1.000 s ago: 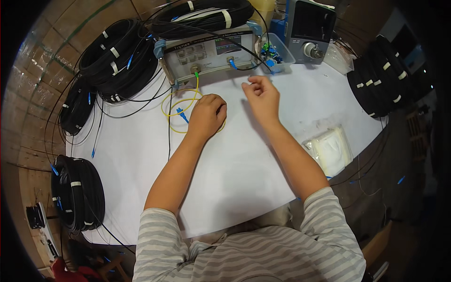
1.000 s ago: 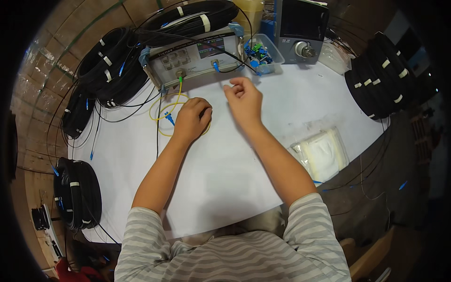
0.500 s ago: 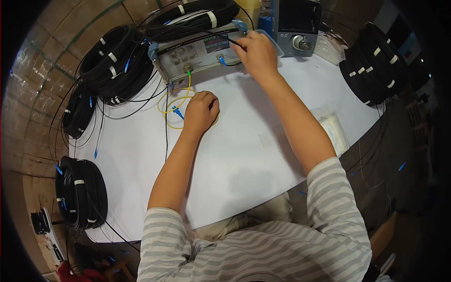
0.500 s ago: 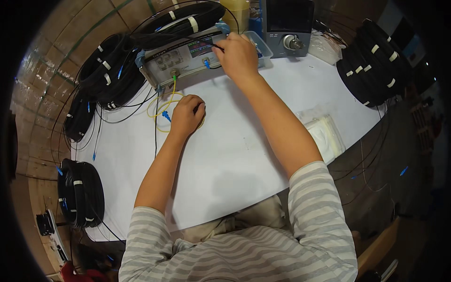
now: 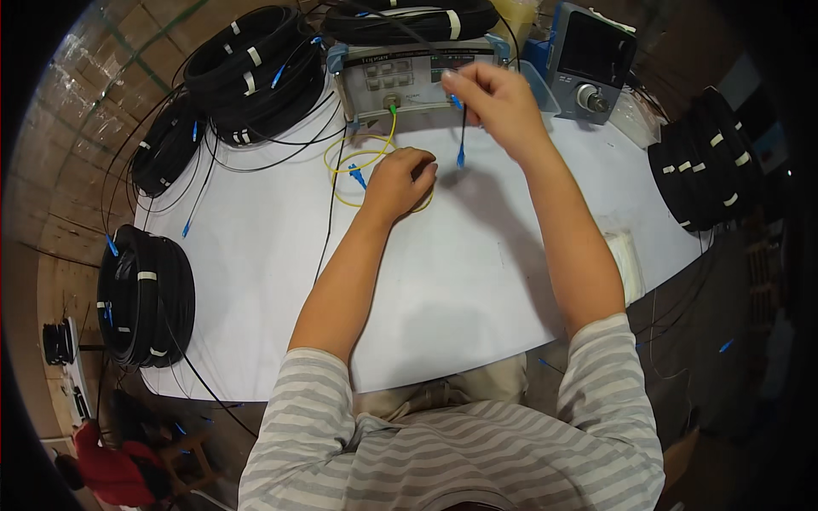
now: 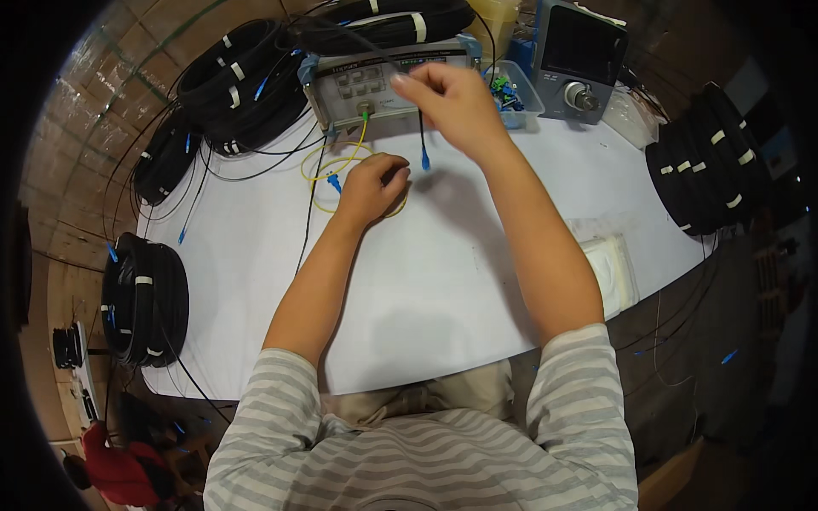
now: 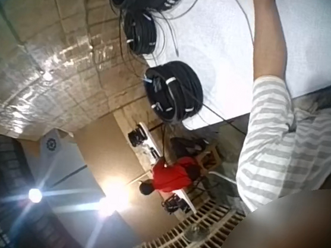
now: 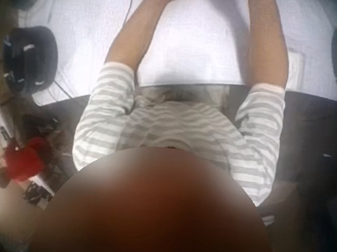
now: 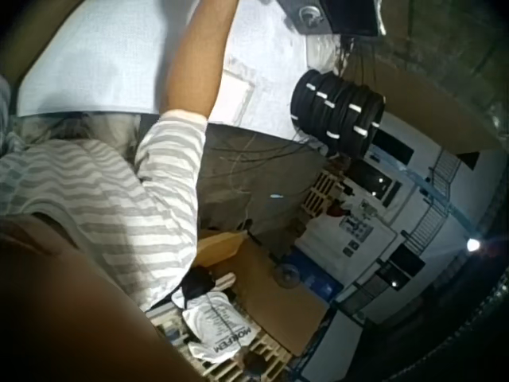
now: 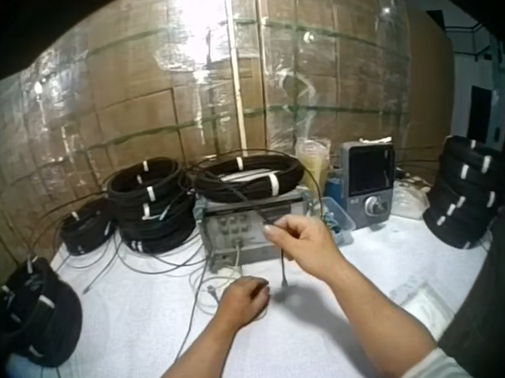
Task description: Connecting an optical fiber cable to a measurement device and performing signal checks.
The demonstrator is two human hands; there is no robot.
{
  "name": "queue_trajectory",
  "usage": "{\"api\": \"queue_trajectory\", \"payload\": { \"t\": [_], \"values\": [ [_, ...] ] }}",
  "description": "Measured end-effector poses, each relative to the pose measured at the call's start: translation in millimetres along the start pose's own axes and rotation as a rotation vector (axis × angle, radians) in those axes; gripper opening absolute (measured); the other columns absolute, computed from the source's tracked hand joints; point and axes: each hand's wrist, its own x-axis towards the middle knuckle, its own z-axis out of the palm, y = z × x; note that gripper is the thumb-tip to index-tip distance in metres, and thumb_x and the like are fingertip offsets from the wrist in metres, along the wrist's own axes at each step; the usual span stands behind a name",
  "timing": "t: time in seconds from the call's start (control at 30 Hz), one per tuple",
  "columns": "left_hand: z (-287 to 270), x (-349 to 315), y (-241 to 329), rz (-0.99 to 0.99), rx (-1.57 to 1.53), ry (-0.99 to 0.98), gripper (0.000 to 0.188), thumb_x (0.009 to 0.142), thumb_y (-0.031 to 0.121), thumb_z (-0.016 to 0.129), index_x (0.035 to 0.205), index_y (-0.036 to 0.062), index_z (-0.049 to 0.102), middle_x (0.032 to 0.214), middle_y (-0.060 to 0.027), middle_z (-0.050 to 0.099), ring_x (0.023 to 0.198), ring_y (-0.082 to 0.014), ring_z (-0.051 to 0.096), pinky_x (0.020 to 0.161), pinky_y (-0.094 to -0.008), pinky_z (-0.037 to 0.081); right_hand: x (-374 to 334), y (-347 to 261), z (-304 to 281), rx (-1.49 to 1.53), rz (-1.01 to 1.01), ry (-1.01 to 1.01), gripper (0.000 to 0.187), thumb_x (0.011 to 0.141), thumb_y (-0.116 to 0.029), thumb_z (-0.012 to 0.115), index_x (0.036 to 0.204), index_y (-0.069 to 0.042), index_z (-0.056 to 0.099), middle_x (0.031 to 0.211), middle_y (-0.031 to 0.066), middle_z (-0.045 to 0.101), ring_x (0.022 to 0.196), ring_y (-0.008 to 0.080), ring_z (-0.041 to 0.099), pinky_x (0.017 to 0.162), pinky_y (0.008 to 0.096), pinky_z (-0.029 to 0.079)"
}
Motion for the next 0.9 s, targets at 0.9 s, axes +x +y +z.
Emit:
{"api": "queue_trajectory", "payload": {
  "t": [0.9],
  "values": [
    [-1.3, -50.3, 32.8, -0.058, -0.35, 0.034, 0.018, 0.091, 0.013, 0.066, 0.104, 0.0, 0.067, 0.093, -0.0056, 0.065, 0.078, -0.0115, 0.059, 0.065, -0.0241, 0.046, -105.9, 80.9, 22.5, 0.032, 0.18, -0.358, 0.016, 0.089, -0.011, 0.066, 0.097, 0.003, 0.069, 0.081, 0.0071, 0.067, 0.074, 0.0114, 0.059, 0.068, 0.028, 0.048]
  ]
}}
